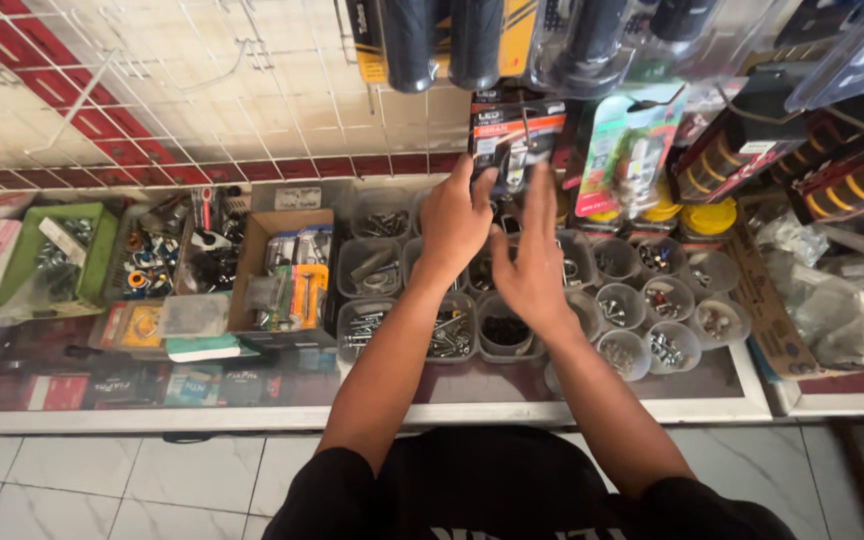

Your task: The person repeatedly picks up packaged items from a glass counter, moves them to a wall-mounted wire rack, and then returns them to the counter. The items include small hardware and accessories in blister packs.

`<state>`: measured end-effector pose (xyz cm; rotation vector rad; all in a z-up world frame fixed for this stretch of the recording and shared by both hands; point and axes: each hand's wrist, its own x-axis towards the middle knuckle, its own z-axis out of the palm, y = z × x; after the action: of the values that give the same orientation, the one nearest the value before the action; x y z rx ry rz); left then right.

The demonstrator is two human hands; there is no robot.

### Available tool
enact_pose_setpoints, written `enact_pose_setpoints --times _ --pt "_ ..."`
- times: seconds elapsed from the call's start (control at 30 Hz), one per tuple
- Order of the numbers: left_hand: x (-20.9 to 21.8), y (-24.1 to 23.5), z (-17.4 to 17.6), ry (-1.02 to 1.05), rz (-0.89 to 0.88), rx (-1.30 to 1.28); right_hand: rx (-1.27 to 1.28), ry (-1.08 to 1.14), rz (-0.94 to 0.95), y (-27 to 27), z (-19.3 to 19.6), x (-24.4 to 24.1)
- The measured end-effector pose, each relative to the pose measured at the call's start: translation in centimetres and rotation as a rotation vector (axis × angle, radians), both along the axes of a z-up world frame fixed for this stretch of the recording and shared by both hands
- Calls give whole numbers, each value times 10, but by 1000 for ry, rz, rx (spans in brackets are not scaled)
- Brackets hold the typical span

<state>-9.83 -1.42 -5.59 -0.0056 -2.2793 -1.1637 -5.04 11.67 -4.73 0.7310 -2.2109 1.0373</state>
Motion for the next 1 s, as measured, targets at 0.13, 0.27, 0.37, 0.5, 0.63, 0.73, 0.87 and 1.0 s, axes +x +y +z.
enact_pose_setpoints --times 0.13,0.27,0.37,0.5,0.63,0.73,0.87,1.0 --pt "-5 -2 3 -10 26 -10 2 -198 16 -3 2 2" --pt "4 -3 4 188 56 35 44 -249 -16 -4 2 3" --pt "10 -2 3 201 38 46 51 -255 -22 -3 0 0" --pt "14 1 -1 108 74 59 59 -190 6 1 -3 -2" --pt "17 3 -2 128 113 35 54 -233 50 8 0 4" --pt "25 -1 0 104 160 11 50 -212 88 14 8 12" --pt "57 -9 6 241 222 -15 -27 -267 182 25 21 30" --pt "122 -13 8 177 293 29 -166 -315 398 38 25 66"
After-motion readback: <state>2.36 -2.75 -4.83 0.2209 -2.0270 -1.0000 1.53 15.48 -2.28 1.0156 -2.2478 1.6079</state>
